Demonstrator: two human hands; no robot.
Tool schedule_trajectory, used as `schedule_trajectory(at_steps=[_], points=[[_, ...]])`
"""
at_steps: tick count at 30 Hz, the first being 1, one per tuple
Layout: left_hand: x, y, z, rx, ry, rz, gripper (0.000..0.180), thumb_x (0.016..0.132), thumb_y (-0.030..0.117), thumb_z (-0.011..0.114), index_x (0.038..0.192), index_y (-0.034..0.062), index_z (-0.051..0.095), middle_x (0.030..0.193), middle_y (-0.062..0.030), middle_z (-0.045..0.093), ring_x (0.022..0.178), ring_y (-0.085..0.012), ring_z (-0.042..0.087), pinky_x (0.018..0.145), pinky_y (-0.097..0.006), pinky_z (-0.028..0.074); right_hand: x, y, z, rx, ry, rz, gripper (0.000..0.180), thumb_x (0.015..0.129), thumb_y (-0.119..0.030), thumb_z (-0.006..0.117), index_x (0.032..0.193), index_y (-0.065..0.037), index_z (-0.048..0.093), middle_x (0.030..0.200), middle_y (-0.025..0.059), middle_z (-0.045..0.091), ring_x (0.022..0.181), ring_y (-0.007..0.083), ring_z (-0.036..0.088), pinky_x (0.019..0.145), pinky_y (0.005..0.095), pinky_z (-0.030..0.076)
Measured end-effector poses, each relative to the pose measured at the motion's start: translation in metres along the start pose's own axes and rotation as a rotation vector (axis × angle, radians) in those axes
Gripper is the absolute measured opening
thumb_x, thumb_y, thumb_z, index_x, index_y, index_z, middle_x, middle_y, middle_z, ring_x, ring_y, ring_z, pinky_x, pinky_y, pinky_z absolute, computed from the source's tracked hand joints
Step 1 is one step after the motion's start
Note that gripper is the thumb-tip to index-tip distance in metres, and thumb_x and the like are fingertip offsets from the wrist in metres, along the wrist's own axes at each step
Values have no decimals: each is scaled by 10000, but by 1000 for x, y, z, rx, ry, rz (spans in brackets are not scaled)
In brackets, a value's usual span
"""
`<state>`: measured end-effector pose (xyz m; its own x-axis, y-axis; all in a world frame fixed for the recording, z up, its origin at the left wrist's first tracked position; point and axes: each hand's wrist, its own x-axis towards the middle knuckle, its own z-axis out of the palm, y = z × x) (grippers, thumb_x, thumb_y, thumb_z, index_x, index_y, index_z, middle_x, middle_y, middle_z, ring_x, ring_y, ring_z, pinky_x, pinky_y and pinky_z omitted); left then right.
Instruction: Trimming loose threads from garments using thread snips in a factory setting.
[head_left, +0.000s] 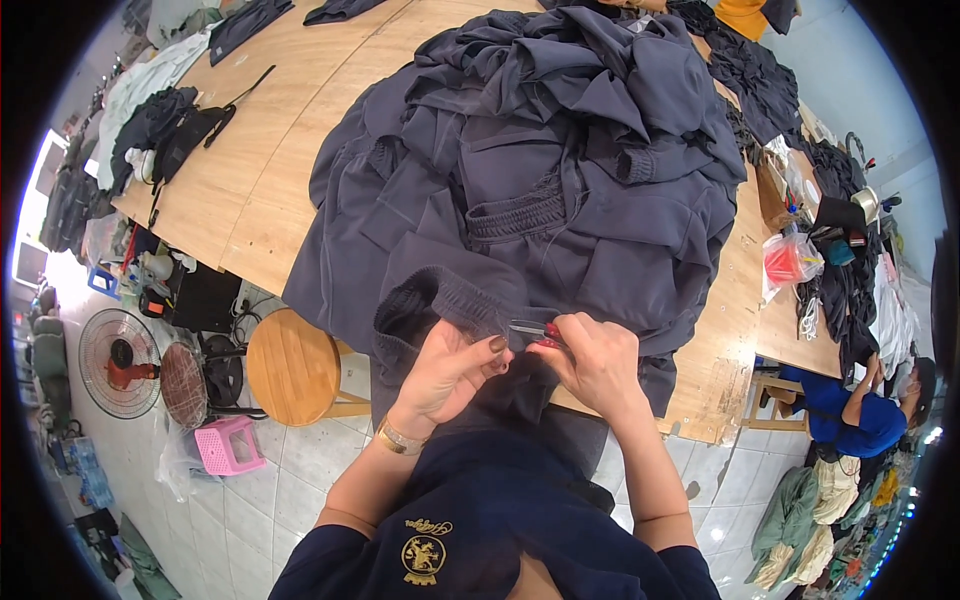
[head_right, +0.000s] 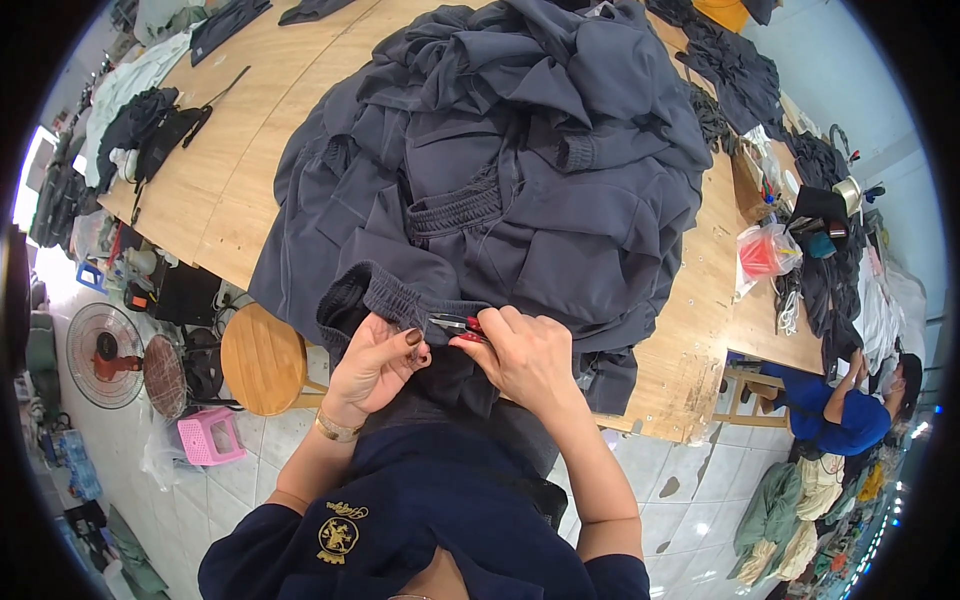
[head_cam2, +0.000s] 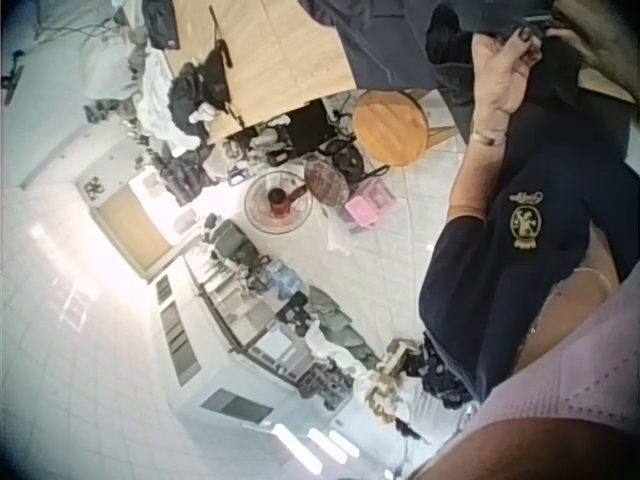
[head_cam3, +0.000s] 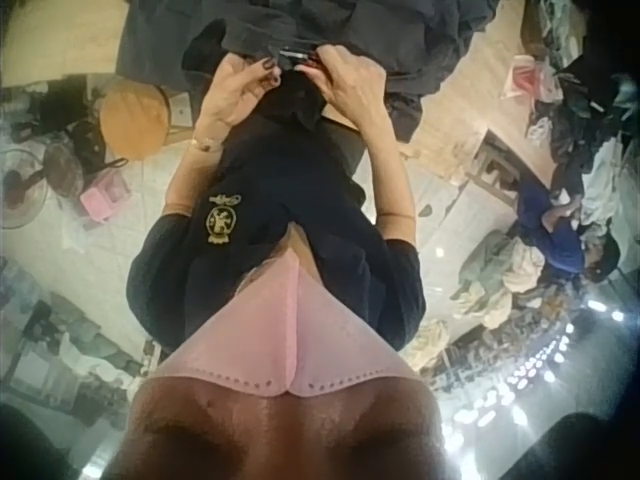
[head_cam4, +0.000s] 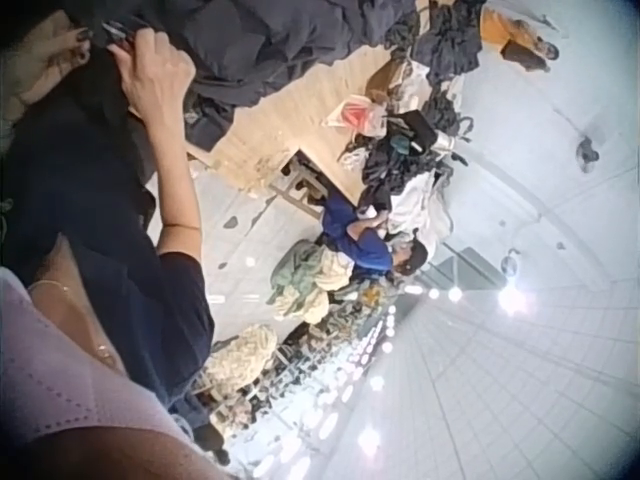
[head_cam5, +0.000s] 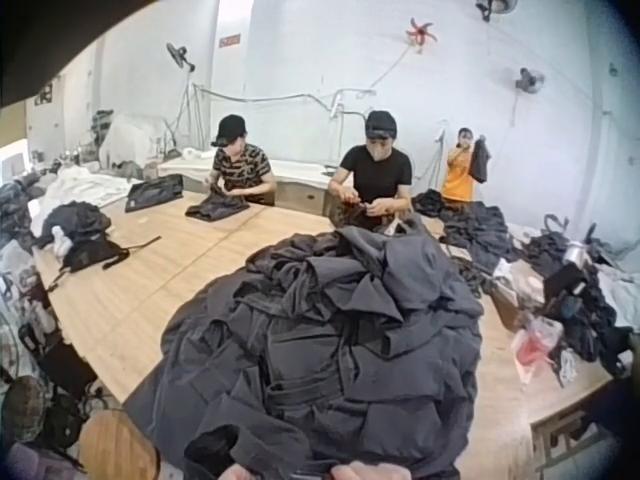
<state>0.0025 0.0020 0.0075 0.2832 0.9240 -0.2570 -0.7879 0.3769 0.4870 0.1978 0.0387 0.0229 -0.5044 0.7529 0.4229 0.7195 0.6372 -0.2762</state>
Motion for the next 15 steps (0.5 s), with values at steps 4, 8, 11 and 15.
schedule_trajectory(at_steps=[4,8,11,15], points=[[0,-1,3,27,16,-1,357,838,-14,632,1152,41,471,987,-69,604,824,-144,618,720,-267,508,1,0,1,-5,11,-3,344,763,-404,692,740,-101,532,604,19,484,464,188,498,455,292,387],[0,-2,5,57,-2,10,366,836,-24,631,1157,32,464,999,-75,604,839,-144,618,720,-266,513,3,-1,0,-21,13,-15,340,758,-397,699,729,-105,529,596,14,480,464,183,496,457,291,386],[0,-2,4,83,4,-5,455,853,-54,580,1254,35,385,1043,-74,568,833,-137,613,720,-272,520,3,0,0,-68,12,-43,338,758,-394,700,717,-108,525,597,11,483,463,181,493,459,290,382],[0,-2,5,78,9,7,470,847,-54,589,1259,38,381,1053,-70,560,827,-135,612,722,-267,523,2,0,1,-9,49,-8,341,759,-396,698,710,-109,522,598,9,486,466,178,491,462,287,378]])
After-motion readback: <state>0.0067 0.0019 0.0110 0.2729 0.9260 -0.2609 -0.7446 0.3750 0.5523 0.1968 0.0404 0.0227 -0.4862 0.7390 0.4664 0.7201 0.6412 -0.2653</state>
